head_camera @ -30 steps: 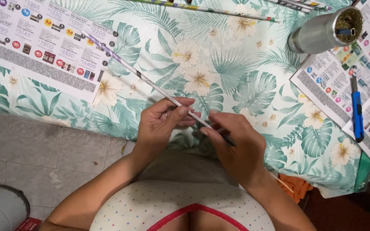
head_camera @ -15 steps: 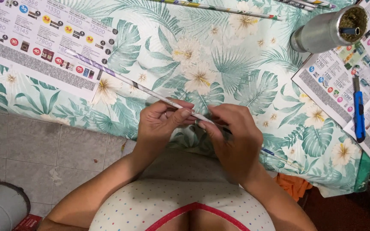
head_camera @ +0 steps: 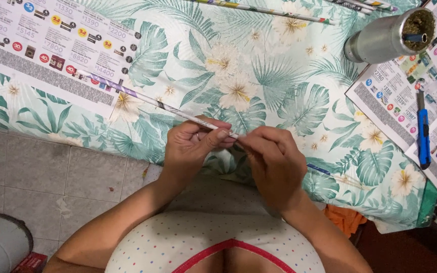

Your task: Rolling thin strips of paper into sticks and securing the ends with glue for use in crafts.

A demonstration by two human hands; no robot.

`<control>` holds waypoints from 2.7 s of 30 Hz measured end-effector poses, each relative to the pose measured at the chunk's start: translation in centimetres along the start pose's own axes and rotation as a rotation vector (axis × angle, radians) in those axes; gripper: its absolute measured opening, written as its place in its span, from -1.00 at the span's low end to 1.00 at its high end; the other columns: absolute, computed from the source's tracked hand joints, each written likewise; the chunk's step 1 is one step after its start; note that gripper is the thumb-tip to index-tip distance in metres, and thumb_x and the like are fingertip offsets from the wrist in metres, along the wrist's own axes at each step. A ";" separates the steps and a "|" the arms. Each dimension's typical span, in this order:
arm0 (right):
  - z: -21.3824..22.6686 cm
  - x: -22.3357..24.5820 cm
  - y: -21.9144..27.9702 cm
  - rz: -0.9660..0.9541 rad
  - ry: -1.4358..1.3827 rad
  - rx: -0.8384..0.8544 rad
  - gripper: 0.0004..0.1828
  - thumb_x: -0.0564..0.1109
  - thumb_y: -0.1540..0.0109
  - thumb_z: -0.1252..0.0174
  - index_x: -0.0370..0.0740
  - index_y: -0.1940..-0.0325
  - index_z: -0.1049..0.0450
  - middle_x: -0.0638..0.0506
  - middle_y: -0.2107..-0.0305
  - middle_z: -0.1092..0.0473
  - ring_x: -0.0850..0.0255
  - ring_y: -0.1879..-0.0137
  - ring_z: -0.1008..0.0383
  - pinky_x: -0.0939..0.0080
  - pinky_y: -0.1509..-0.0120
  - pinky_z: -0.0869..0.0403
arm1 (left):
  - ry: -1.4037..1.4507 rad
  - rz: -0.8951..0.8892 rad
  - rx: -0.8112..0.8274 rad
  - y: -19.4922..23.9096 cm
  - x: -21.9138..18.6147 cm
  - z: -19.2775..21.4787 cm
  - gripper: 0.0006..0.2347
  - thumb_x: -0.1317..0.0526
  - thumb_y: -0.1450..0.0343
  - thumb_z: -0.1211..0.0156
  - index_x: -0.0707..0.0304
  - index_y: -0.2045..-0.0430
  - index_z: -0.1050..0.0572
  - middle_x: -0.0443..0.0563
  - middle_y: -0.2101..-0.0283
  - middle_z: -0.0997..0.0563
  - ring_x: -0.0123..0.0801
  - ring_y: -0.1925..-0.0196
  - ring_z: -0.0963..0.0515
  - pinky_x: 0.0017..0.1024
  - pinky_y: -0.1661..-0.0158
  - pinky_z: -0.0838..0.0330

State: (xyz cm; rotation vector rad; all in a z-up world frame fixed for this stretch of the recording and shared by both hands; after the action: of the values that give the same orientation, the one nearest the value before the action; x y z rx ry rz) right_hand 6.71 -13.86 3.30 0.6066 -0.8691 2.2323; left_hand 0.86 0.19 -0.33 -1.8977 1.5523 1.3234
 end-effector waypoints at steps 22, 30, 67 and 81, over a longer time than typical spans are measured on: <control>-0.6 -0.1 0.0 -0.131 0.056 -0.130 -0.67 -0.13 0.01 -0.38 -0.23 0.23 -0.48 0.06 0.40 -0.35 0.26 0.50 -0.38 0.35 0.48 -0.42 | -0.011 0.028 -0.098 -0.1 -0.5 -0.1 -0.85 0.34 -0.30 -0.16 0.55 0.42 -0.48 0.23 0.44 -0.59 -0.38 0.38 -0.60 -0.42 0.31 -0.58; 0.2 0.5 -0.6 -0.398 -0.169 0.061 -0.68 -0.27 0.00 -0.30 -0.31 0.19 -0.45 -0.13 0.54 -0.45 0.11 0.55 -0.46 0.25 0.48 -0.44 | 0.001 -0.032 -0.019 -0.3 -0.6 -0.3 -0.84 0.43 -0.23 -0.24 0.53 0.38 -0.48 0.25 0.34 -0.58 -0.35 0.32 -0.59 -0.38 0.26 -0.56; 0.7 0.6 -1.2 -0.690 -1.034 0.376 -0.58 -0.32 -0.14 0.05 -0.35 -0.09 -0.17 -0.13 0.62 -0.44 0.21 0.75 -0.40 0.31 0.71 -0.43 | 0.151 0.015 0.030 -0.1 0.8 0.4 -0.80 0.46 -0.12 -0.33 0.51 0.47 -0.49 0.14 0.49 -0.57 -0.43 0.40 -0.55 -0.49 0.33 -0.45; 2.7 0.5 -1.8 -0.311 -0.203 0.238 -0.69 -0.05 -0.18 -0.01 -0.14 0.02 -0.35 0.09 0.42 -0.52 0.27 0.31 -0.56 0.30 0.18 -0.45 | -0.012 -0.021 -0.194 -1.4 2.1 3.5 -0.89 0.58 -0.16 -0.08 0.45 0.59 -0.43 0.29 0.52 -0.58 -0.13 0.41 -0.62 -0.41 0.36 -0.50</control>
State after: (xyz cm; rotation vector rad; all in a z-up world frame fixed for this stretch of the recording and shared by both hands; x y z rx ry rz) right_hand 8.17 -14.57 6.16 1.0209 -0.5601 2.0253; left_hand 0.48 2.12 -4.18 -2.0093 1.4396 1.5214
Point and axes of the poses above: each hand's wrist, its own y-axis away from the middle knuckle, its own z-axis out of the back of the hand, x = y × z, the point moved 1 cm from there along -y, towards the middle knuckle
